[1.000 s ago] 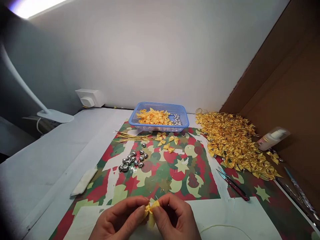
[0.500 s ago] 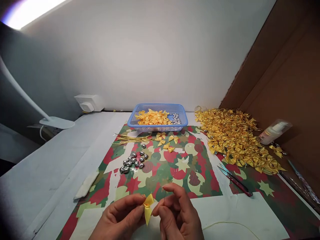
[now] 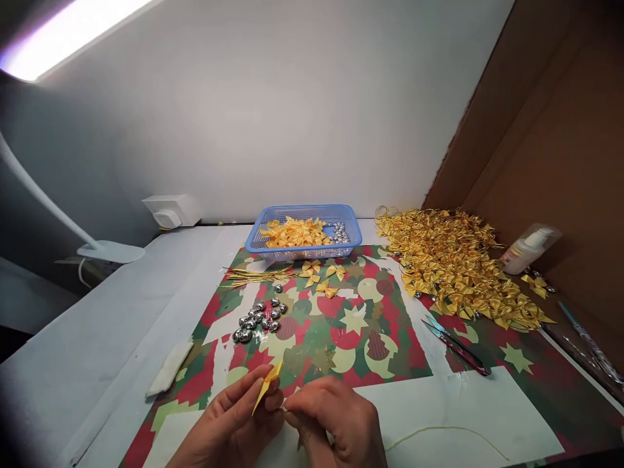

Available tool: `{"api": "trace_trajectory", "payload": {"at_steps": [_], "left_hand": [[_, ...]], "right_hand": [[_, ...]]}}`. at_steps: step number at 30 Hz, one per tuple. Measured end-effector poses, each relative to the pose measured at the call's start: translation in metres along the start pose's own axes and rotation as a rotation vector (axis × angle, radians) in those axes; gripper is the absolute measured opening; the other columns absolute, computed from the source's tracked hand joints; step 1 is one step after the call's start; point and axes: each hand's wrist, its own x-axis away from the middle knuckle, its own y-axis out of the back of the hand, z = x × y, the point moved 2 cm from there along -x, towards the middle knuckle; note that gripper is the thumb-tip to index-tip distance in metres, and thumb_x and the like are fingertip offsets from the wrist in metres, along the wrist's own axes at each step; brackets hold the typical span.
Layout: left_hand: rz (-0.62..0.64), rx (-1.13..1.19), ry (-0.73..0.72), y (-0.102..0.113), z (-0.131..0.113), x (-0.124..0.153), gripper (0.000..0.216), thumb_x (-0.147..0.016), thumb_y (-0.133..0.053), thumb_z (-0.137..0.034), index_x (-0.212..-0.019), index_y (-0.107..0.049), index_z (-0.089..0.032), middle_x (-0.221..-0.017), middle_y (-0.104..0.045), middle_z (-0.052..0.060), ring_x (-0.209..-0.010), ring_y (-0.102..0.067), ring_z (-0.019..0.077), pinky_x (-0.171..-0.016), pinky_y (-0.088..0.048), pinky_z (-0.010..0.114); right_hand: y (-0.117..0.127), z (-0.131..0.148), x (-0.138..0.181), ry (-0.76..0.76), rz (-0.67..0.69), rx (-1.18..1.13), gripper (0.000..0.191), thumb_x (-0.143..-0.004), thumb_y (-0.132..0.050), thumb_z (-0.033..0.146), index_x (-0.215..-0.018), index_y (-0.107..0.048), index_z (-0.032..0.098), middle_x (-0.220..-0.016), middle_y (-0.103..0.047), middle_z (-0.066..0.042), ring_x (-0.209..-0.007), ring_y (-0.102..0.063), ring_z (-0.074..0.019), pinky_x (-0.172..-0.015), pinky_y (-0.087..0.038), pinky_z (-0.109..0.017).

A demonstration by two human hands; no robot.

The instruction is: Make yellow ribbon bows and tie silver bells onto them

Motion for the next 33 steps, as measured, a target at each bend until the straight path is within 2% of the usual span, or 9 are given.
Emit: {"api": "trace_trajectory", "payload": {"at_steps": [3, 7, 13, 20, 24, 29, 33], "left_hand": [[0.030, 0.049, 0.017, 0.000, -0.002, 0.000, 0.028, -0.052, -0.095, -0.012, -0.076, -0.081, -0.015, -0.068, -0.077, 0.005, -0.064, -0.068, 0.0133, -0.066, -0.058, 0.023], [0.062, 0.074, 0.020, 0.000, -0.002, 0.001, 0.028, -0.052, -0.095, -0.011, -0.077, -0.082, -0.016, -0.072, -0.079, 0.006, -0.068, -0.070, 0.0152, -0.068, -0.058, 0.025], [0.028, 0.055, 0.028, 0.002, 0.000, 0.000, 0.028, -0.050, -0.097, -0.014, -0.073, -0.082, -0.016, -0.074, -0.081, 0.008, -0.072, -0.072, 0.0161, -0.071, -0.059, 0.023], [0.022, 0.075, -0.012, -0.002, 0.001, 0.001, 0.028, -0.048, -0.097, -0.011, -0.070, -0.081, -0.015, -0.070, -0.081, 0.006, -0.066, -0.072, 0.0149, -0.066, -0.060, 0.021], [0.038, 0.032, -0.010, -0.001, 0.004, -0.001, 0.027, -0.052, -0.096, -0.013, -0.075, -0.082, -0.014, -0.072, -0.081, 0.008, -0.069, -0.072, 0.0155, -0.069, -0.060, 0.023], [0.061, -0.004, -0.024, 0.000, 0.003, -0.003, 0.029, -0.051, -0.096, -0.014, -0.075, -0.082, -0.011, -0.060, -0.075, 0.005, -0.059, -0.066, 0.0118, -0.061, -0.058, 0.019], [0.054, 0.008, -0.027, 0.001, 0.000, -0.003, 0.025, -0.055, -0.094, -0.010, -0.076, -0.081, -0.013, -0.065, -0.073, 0.002, -0.058, -0.064, 0.0097, -0.060, -0.058, 0.018]], "right_hand": [[-0.002, 0.006, -0.009, 0.117, -0.038, 0.039, 0.017, -0.090, -0.067, 0.036, -0.086, -0.080, 0.028, -0.075, -0.063, -0.002, -0.060, -0.058, -0.0113, -0.055, -0.047, -0.019], [-0.008, 0.011, -0.014, 0.092, -0.020, 0.066, 0.013, -0.090, -0.067, 0.028, -0.088, -0.080, 0.029, -0.074, -0.062, 0.000, -0.057, -0.058, -0.0104, -0.055, -0.048, -0.018], [-0.012, 0.014, -0.013, 0.090, 0.009, 0.067, 0.020, -0.090, -0.063, 0.018, -0.094, -0.079, 0.030, -0.078, -0.066, -0.001, -0.067, -0.065, -0.0120, -0.063, -0.051, -0.018], [-0.011, 0.005, -0.010, 0.075, 0.001, 0.139, 0.017, -0.091, -0.059, 0.022, -0.089, -0.076, 0.026, -0.075, -0.065, -0.001, -0.062, -0.062, -0.0130, -0.057, -0.047, -0.021], [-0.012, 0.007, -0.010, 0.079, -0.024, 0.183, 0.016, -0.092, -0.059, 0.025, -0.087, -0.074, 0.024, -0.071, -0.060, -0.001, -0.058, -0.057, -0.0121, -0.054, -0.044, -0.021], [-0.011, 0.011, -0.013, 0.093, -0.025, 0.258, 0.017, -0.090, -0.057, 0.022, -0.080, -0.071, 0.021, -0.066, -0.056, 0.000, -0.055, -0.055, -0.0120, -0.052, -0.043, -0.021], [-0.009, 0.014, -0.012, 0.145, -0.037, 0.302, 0.017, -0.089, -0.055, 0.018, -0.080, -0.069, 0.020, -0.065, -0.053, 0.001, -0.053, -0.052, -0.0109, -0.050, -0.041, -0.021]]}}
